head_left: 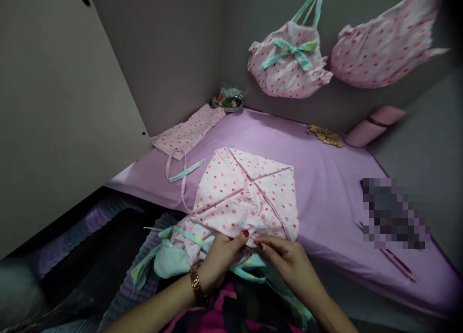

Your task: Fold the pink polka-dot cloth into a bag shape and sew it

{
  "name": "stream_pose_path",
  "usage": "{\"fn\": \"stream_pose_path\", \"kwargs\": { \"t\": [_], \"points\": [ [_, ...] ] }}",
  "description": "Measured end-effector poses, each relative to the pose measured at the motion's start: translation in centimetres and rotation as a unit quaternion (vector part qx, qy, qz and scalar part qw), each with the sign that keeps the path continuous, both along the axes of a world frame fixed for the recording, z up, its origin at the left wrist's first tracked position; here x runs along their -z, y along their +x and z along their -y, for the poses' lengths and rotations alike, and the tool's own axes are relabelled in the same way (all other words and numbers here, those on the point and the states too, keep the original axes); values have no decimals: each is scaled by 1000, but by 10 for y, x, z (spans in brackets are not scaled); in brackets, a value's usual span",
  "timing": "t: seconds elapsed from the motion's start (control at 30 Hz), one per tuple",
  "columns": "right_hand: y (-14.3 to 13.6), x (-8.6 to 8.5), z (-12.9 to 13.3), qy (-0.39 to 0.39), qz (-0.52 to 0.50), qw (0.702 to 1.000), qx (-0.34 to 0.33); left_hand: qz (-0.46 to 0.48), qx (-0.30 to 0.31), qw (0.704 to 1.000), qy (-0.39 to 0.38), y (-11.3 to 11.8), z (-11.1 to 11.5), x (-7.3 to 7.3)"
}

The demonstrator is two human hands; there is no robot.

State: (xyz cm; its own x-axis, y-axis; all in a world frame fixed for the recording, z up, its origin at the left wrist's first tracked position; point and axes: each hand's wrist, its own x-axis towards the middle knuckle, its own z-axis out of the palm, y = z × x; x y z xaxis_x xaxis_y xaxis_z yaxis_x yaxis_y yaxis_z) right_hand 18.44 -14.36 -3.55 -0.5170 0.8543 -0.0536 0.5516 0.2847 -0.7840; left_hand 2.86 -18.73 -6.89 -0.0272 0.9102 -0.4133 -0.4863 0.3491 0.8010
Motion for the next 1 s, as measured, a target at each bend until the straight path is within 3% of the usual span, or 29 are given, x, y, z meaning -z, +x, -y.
{"fn": "stream_pose_path", "kwargs": {
  "t": [0.23, 0.6, 0.73, 1.0],
  "points": [
    [5, 5, -5, -53, -39, 998, -10, 39, 3, 999, -29, -1, -2, 0],
    [8, 4, -6, -70, -42, 997, -10, 87, -16, 995, -50, 0, -2, 0],
    [15, -1, -5, -68, -49, 996, 28, 114, -42, 990, -67, 1, -2, -2],
    [22, -3, -1, -37, -47, 995, 80, 127, -36, 988, -79, 2, -2, -1]
  ]
}}
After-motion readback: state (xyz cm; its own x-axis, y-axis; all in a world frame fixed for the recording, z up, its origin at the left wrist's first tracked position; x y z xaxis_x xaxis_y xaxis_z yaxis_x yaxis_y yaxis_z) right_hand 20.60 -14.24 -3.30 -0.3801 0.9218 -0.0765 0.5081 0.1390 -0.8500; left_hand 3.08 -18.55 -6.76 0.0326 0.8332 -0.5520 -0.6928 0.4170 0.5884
